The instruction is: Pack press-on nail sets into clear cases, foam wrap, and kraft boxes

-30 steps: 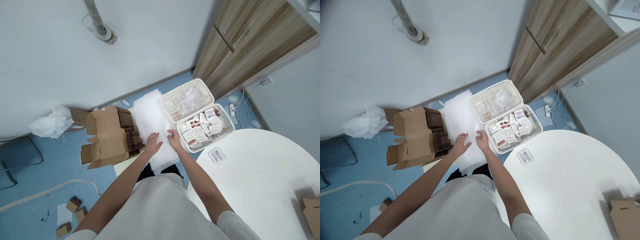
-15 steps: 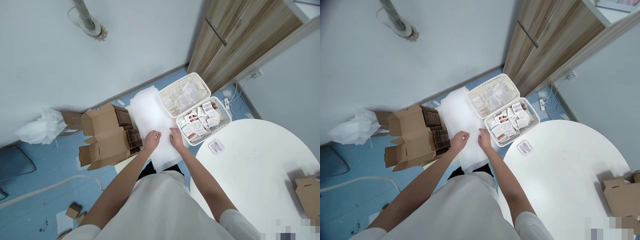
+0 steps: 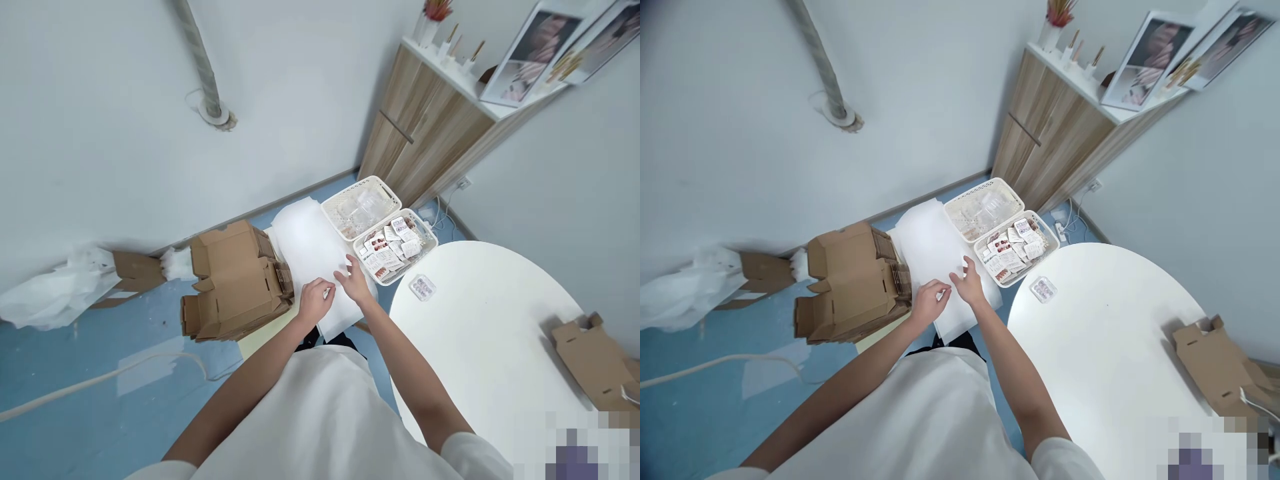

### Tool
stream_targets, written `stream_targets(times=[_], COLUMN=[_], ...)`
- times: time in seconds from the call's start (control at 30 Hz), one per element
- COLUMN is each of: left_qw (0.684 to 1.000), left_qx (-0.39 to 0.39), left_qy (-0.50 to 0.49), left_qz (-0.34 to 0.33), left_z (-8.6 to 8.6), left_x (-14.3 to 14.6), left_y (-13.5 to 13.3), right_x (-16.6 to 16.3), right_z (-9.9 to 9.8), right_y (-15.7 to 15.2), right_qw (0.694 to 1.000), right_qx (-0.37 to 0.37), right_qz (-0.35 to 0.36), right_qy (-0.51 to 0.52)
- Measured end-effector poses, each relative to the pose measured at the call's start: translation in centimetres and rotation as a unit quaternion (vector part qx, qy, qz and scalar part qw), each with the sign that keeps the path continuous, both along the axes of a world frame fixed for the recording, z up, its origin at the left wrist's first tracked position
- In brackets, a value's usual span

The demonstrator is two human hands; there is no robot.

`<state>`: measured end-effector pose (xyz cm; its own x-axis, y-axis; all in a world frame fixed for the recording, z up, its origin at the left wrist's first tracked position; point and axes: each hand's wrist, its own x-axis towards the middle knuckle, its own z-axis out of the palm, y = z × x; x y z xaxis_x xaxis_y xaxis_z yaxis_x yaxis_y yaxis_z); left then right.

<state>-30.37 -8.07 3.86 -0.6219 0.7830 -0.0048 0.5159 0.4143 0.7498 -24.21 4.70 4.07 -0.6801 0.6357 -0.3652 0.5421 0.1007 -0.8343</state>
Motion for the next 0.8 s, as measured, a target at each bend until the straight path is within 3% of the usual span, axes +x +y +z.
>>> stream_targets(times=[0.2, 0.37, 0.43, 0.53, 0.8], left_qw=[0.998, 0.999, 0.992, 0.979, 0.939], left_qx=[0.042, -0.028, -0.083, -0.128, -0.093], left_qy=[0.002, -0.014, -0.054, -0.13, -0.326], left_qz=[-0.055, 0.029, 0.075, 0.09, 0.059], left_z=[1.0, -0.4, -1.3, -2.2, -2.7], left_x=[1.5, 2.6, 3.1, 3.8, 5.9], left_y=[-2.5, -4.0, -4.2, -3.9, -2.2], right_x=[1.9, 4.9, 6.4, 8.6, 13.7], right_z=[2.6, 4.4, 5.1, 6.0, 7.6], right_y=[-1.4, -2.2, -2.5, -2.9, -3.6], right_qw=[0.998, 0.99, 0.988, 0.983, 0.973], right_qx=[0.064, 0.138, 0.157, 0.181, 0.181], right_qz=[0.01, 0.007, 0.001, -0.022, -0.142], right_qy=[0.015, 0.001, -0.002, -0.008, 0.026])
